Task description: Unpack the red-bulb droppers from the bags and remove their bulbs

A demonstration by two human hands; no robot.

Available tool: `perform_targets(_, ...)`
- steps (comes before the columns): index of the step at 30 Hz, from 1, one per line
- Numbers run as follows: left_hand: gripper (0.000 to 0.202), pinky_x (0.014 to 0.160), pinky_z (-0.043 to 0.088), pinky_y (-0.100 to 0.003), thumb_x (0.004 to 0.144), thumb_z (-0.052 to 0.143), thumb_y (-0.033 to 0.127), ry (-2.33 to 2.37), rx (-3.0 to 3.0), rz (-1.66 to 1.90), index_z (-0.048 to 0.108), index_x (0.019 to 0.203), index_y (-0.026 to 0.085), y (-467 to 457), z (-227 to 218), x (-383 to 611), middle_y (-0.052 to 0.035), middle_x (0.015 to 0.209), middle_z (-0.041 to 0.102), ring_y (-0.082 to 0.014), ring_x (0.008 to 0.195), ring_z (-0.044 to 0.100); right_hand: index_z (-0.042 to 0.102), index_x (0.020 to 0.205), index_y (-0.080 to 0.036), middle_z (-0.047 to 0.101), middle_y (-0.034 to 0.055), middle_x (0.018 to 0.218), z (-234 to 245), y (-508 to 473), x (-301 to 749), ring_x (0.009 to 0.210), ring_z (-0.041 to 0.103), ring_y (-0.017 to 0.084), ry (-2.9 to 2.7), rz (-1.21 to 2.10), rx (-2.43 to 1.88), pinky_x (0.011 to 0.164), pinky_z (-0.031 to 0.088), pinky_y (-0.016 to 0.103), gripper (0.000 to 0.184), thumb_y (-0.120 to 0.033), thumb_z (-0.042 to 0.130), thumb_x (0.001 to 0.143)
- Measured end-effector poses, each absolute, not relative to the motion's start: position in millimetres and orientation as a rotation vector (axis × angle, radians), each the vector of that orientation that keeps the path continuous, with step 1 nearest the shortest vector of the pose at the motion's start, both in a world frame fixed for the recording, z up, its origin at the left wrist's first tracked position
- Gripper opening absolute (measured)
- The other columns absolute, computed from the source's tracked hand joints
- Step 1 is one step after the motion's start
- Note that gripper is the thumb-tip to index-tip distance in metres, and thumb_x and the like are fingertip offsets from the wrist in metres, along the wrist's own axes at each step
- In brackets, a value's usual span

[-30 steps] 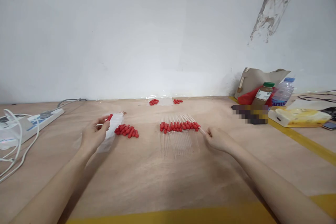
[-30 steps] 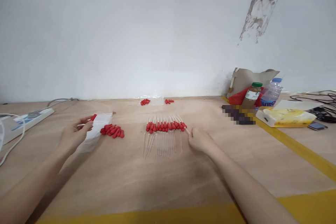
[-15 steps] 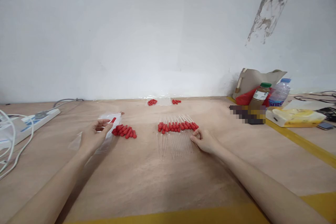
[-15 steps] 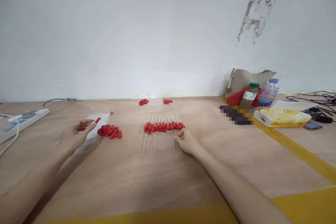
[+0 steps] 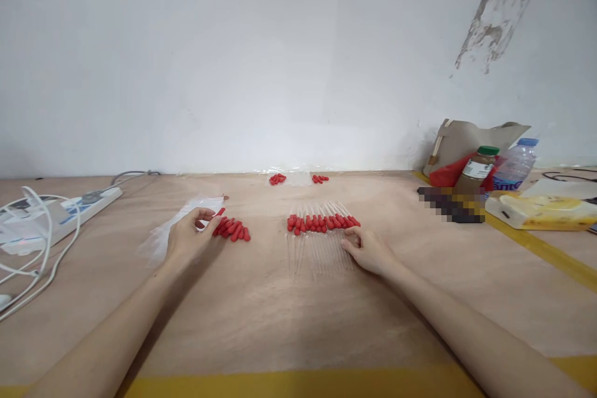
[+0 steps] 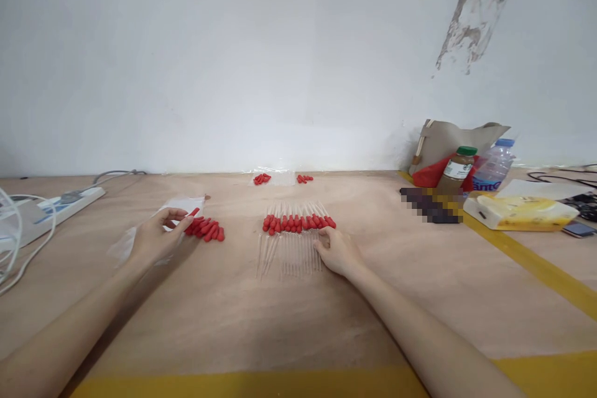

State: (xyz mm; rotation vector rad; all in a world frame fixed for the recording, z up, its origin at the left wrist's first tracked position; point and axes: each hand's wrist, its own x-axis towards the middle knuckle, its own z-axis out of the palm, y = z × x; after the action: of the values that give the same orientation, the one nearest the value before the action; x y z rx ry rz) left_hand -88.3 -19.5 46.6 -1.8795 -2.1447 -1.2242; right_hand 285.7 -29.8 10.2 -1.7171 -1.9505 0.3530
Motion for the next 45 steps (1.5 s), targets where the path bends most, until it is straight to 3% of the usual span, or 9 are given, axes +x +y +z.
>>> perform_targets(15,0.028,0.065,0.036,-0.027,0.074,0.048,0.046,-2.008,-1.998,-0.968,0.065,0.077,0.024,-3,49,-83,-0.0023,0.083,0.066,-0.0209,0.075,0.054,0.059,0.105,-0.012,0.063,0.0064,0.075,12,-31,285,0.067,0.057,0.016,-1.962,0.362,-1.723,0.059,0.039,0.025,0.035,-0.032,0.048,0.078)
perform_targets(17,0.031,0.063,0.036,-0.027,0.073,0.047,0.048,-2.042,-1.969,-1.186,0.065,0.078,0.023,-3,52,-85,-0.0028,0.082,0.064,-0.0195,0.071,0.052,0.06,0.105,-0.013,0.063,0.0065,0.075,12,-32,285,0.067,0.057,0.016,-1.96,0.356,-1.725,0.059,0.039,0.025,0.035,-0.033,0.048,0.078)
perform_targets(23,0.049,0.051,0.037,-0.027,0.081,0.025,0.051,-2.224,-1.712,-2.434,0.06,0.085,0.017,-2,67,-95,-0.0018,0.059,0.053,-0.0118,0.047,0.039,0.059,0.106,-0.013,0.064,0.007,0.077,10,-31,286,0.068,0.058,0.017,-1.959,0.369,-1.724,0.059,0.039,0.025,0.037,-0.034,0.048,0.078)
perform_targets(26,0.035,0.048,0.036,-0.025,0.079,0.039,0.044,-2.23,-1.786,-2.843,0.058,0.082,0.016,-10,68,-84,0.0,0.056,0.05,-0.0094,0.043,0.038,0.059,0.106,-0.014,0.065,0.0079,0.085,9,-30,286,0.07,0.058,0.016,-1.955,0.383,-1.712,0.06,0.039,0.025,0.037,-0.035,0.048,0.078)
perform_targets(28,0.027,0.047,0.034,-0.023,0.074,0.051,0.039,-2.266,-2.142,-2.576,0.058,0.083,0.015,-16,65,-63,0.0012,0.057,0.051,-0.0089,0.044,0.039,0.059,0.106,-0.014,0.065,0.008,0.087,9,-29,286,0.07,0.057,0.016,-1.949,0.377,-1.714,0.059,0.038,0.025,0.036,-0.035,0.048,0.079)
perform_targets(31,0.029,0.052,0.036,-0.024,0.07,0.056,0.044,-2.183,-2.673,-1.601,0.057,0.073,0.016,-20,60,-21,0.0013,0.057,0.053,-0.0124,0.052,0.048,0.059,0.107,-0.014,0.064,0.0068,0.082,9,-28,286,0.069,0.057,0.016,-1.947,0.381,-1.744,0.058,0.037,0.024,0.036,-0.035,0.049,0.078)
perform_targets(35,0.033,0.057,0.037,-0.024,0.077,0.045,0.049,-2.029,-2.559,-0.858,0.055,0.071,0.018,-7,58,28,-0.0013,0.071,0.061,-0.0154,0.065,0.055,0.059,0.108,-0.016,0.064,0.0054,0.08,10,-28,284,0.071,0.056,0.016,-1.942,0.395,-1.765,0.06,0.035,0.024,0.038,-0.035,0.049,0.078)
perform_targets(40,0.036,0.053,0.035,-0.025,0.075,0.045,0.051,-2.185,-2.457,-0.648,0.055,0.063,0.018,22,51,53,-0.0042,0.064,0.062,-0.019,0.061,0.057,0.059,0.107,-0.015,0.063,0.0047,0.075,11,-28,283,0.069,0.056,0.016,-1.919,0.41,-1.799,0.056,0.033,0.024,0.038,-0.037,0.048,0.078)
perform_targets(45,0.032,0.053,0.035,-0.025,0.079,0.042,0.041,-2.183,-2.433,-0.589,0.055,0.06,0.018,29,46,59,-0.0059,0.063,0.063,-0.0193,0.06,0.058,0.06,0.103,-0.014,0.063,0.005,0.072,12,-29,284,0.068,0.057,0.016,-1.893,0.423,-1.77,0.057,0.035,0.024,0.036,-0.037,0.046,0.079)
